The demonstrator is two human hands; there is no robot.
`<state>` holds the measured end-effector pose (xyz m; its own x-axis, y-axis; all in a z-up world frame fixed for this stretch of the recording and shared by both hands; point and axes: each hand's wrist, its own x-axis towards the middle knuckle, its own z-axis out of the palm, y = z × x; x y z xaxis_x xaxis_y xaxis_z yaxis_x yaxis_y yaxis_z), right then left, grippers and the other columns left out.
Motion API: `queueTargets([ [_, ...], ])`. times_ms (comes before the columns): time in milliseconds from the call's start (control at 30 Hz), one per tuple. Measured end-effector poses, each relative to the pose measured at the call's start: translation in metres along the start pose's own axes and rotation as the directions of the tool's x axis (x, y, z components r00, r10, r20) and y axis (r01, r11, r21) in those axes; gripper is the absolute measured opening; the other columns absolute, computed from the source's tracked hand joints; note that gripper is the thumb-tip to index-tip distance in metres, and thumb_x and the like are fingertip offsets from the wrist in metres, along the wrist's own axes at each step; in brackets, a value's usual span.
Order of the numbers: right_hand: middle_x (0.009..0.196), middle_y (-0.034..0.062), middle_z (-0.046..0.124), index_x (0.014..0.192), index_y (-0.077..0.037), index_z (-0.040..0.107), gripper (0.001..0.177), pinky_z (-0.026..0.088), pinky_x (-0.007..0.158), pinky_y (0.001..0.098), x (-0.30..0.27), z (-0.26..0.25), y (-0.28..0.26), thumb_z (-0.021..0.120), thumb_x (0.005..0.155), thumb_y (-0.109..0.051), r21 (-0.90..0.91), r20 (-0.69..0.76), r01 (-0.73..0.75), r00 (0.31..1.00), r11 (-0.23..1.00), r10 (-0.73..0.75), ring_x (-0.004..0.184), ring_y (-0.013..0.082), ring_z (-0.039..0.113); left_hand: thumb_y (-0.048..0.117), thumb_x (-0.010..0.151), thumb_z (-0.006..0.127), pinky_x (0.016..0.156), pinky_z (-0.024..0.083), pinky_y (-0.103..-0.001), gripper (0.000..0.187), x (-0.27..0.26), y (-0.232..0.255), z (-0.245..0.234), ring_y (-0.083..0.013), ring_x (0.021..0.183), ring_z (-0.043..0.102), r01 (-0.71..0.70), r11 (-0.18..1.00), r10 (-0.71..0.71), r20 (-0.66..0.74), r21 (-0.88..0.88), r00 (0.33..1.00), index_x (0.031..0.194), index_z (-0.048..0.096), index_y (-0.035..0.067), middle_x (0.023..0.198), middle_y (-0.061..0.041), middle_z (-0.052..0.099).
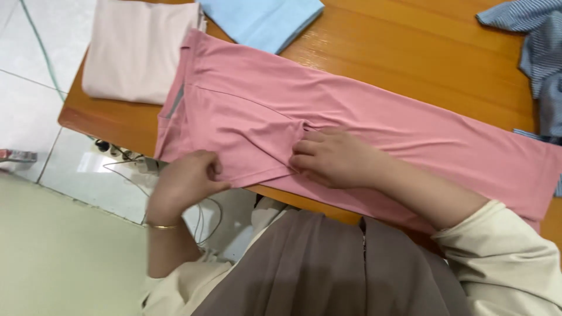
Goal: Folding a pink garment on a wooden table.
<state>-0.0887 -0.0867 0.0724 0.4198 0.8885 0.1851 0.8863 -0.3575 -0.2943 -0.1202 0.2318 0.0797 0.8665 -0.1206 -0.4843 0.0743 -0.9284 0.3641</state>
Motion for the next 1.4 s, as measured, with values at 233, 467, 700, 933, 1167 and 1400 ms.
queueTargets([
  [233,0.108,0.0049,0.071,0.105,-0.014,0.071,0.022,0.053,0.086,0.0418,0.014,0.03,0.01,0.066,0.094,-0.031,-0.024,0.061,-0.079,0.995,0.997,0.081,0.101,0.0273,0.066,0.038,0.054,0.095,0.072,0.054,-0.044,0.054,-0.004,0.005,0.016,-0.0272,0.088,0.068,-0.107,0.976,0.142,-0.185,0.188,0.972,0.09,0.065,0.01,0.088,-0.005,0.07],
  [467,0.096,0.0093,0.071,0.098,-0.009,0.072,0.029,0.055,0.083,0.0429,0.012,0.048,0.023,0.062,0.102,-0.036,0.174,-0.072,-0.279,0.953,0.944,0.295,0.091,0.0276,0.068,0.023,0.065,0.079,0.073,0.055,-0.044,0.03,-0.005,-0.004,0.025,-0.029,0.089,0.068,-0.176,0.934,0.279,-0.328,0.309,0.903,0.089,0.067,0.01,0.089,-0.007,0.071],
  [700,0.091,0.009,0.072,0.098,-0.009,0.071,0.029,0.055,0.077,0.0427,0.009,0.053,0.029,0.057,0.105,-0.033,0.342,-0.171,-0.335,0.896,0.878,0.409,0.084,0.0282,0.069,0.019,0.08,0.073,0.077,0.056,-0.045,0.012,-0.008,-0.022,0.009,-0.0316,0.085,0.068,-0.245,0.947,0.31,-0.384,0.207,0.87,0.086,0.076,0.008,0.092,-0.008,0.072],
  [933,0.074,0.0054,0.066,0.095,-0.008,0.068,0.033,0.051,0.062,0.0351,0.014,0.056,0.056,0.056,0.107,-0.037,0.695,-0.022,-0.493,0.713,0.523,0.701,0.068,0.0156,0.061,0.014,0.092,0.071,0.07,0.053,-0.035,0.016,0.05,-0.03,-0.062,-0.0201,0.076,0.065,-0.501,0.862,0.403,-0.501,-0.072,0.766,0.103,0.071,0.002,0.091,-0.01,0.07],
  [1167,0.103,0.0012,0.065,0.13,-0.012,0.056,0.032,0.059,0.07,0.0258,0.041,0.042,0.076,0.063,0.101,-0.026,0.95,0.193,-0.307,0.426,-0.059,0.884,0.086,0.0103,0.064,0.02,0.101,0.067,0.077,0.055,-0.038,0.021,0.196,-0.018,-0.063,-0.0227,0.084,0.069,-0.43,0.887,0.285,-0.537,-0.165,0.794,0.11,0.072,0.001,0.097,-0.014,0.074],
  [1400,0.108,0.0077,0.065,0.162,-0.013,0.031,0.079,0.059,0.077,0.0234,0.032,0.063,0.077,0.068,0.094,0.005,0.917,-0.062,-0.303,0.536,0.261,0.842,0.092,0.0098,0.066,0.023,0.108,0.06,0.076,0.055,-0.05,0.019,0.215,-0.01,-0.028,-0.0385,0.089,0.07,-0.397,0.918,0.291,-0.701,0.012,0.651,0.106,0.064,0.004,0.096,-0.015,0.075],
])
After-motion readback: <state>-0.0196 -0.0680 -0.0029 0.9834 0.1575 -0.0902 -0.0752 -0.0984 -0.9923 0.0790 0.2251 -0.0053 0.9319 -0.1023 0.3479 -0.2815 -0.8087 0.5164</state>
